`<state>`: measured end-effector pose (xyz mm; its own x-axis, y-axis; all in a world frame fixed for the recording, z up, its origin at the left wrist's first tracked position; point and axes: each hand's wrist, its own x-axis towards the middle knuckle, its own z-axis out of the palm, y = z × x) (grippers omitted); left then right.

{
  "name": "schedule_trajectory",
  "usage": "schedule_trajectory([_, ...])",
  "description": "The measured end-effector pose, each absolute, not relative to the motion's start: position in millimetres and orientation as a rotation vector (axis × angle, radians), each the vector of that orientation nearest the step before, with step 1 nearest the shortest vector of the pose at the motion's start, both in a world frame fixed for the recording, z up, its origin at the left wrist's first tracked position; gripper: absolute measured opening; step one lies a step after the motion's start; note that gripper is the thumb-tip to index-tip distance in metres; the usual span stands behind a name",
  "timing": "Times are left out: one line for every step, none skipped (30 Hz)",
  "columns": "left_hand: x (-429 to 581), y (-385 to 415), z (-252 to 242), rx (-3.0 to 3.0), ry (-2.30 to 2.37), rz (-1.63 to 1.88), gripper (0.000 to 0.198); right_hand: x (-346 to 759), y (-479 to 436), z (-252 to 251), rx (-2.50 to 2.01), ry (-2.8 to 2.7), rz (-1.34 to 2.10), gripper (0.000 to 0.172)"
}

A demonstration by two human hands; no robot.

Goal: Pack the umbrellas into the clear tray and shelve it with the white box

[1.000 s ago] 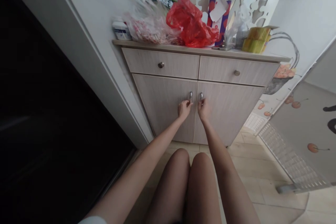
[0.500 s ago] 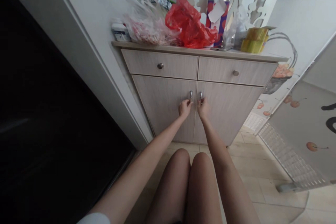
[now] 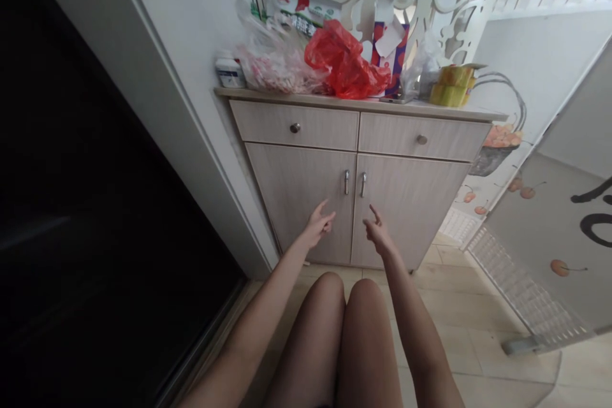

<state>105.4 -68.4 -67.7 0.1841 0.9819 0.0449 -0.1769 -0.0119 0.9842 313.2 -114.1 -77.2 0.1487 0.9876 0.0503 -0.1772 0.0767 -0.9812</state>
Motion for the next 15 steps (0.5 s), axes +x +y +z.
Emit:
schedule_trajectory([97, -80, -66, 1.067, 0.773, 1.117, 0.072, 316, -129, -73, -0.991, -0.989, 1.281, 0.092])
schedule_trajectory([91, -90, -63, 0.960, 0.625, 1.092, 0.072, 319, -141, -66, -0.884, -0.974, 1.382, 0.097])
schedule_trajectory([87, -98, -57, 0.877, 0.498, 1.098, 0.070, 322, -151, -57, -0.781, -0.959, 1.446, 0.100])
schedule_trajectory([84, -104, -50, 0.804, 0.402, 1.132, 0.066, 325, -159, -47, -0.679, -0.951, 1.488, 0.102])
schedule_trajectory([84, -108, -42, 0.743, 0.333, 1.179, 0.061, 327, -163, -37, -0.580, -0.943, 1.513, 0.102])
schedule_trajectory([86, -110, -34, 0.693, 0.285, 1.226, 0.057, 328, -164, -28, -0.485, -0.935, 1.528, 0.100])
schedule_trajectory([90, -110, -26, 0.655, 0.253, 1.269, 0.054, 329, -162, -21, -0.395, -0.925, 1.538, 0.097])
schedule_trajectory([95, -108, -20, 0.627, 0.234, 1.306, 0.051, 329, -158, -17, -0.312, -0.910, 1.544, 0.093])
schedule_trajectory([102, -106, -16, 0.607, 0.226, 1.337, 0.048, 328, -153, -16, -0.240, -0.889, 1.547, 0.089])
schedule_trajectory([108, -103, -13, 0.594, 0.226, 1.363, 0.045, 328, -146, -17, -0.183, -0.862, 1.547, 0.085])
schedule_trajectory([115, -100, -11, 0.584, 0.231, 1.382, 0.043, 327, -138, -21, -0.145, -0.830, 1.547, 0.082])
schedule_trajectory([121, -96, -11, 0.574, 0.238, 1.395, 0.042, 326, -130, -26, -0.125, -0.795, 1.546, 0.079])
schedule_trajectory([126, -92, -12, 0.564, 0.241, 1.399, 0.041, 325, -122, -32, -0.118, -0.757, 1.544, 0.078])
schedule_trajectory([131, -88, -14, 0.552, 0.239, 1.395, 0.040, 325, -115, -38, -0.119, -0.719, 1.541, 0.076])
schedule_trajectory([134, -85, -16, 0.538, 0.233, 1.389, 0.040, 325, -108, -45, -0.119, -0.685, 1.539, 0.075])
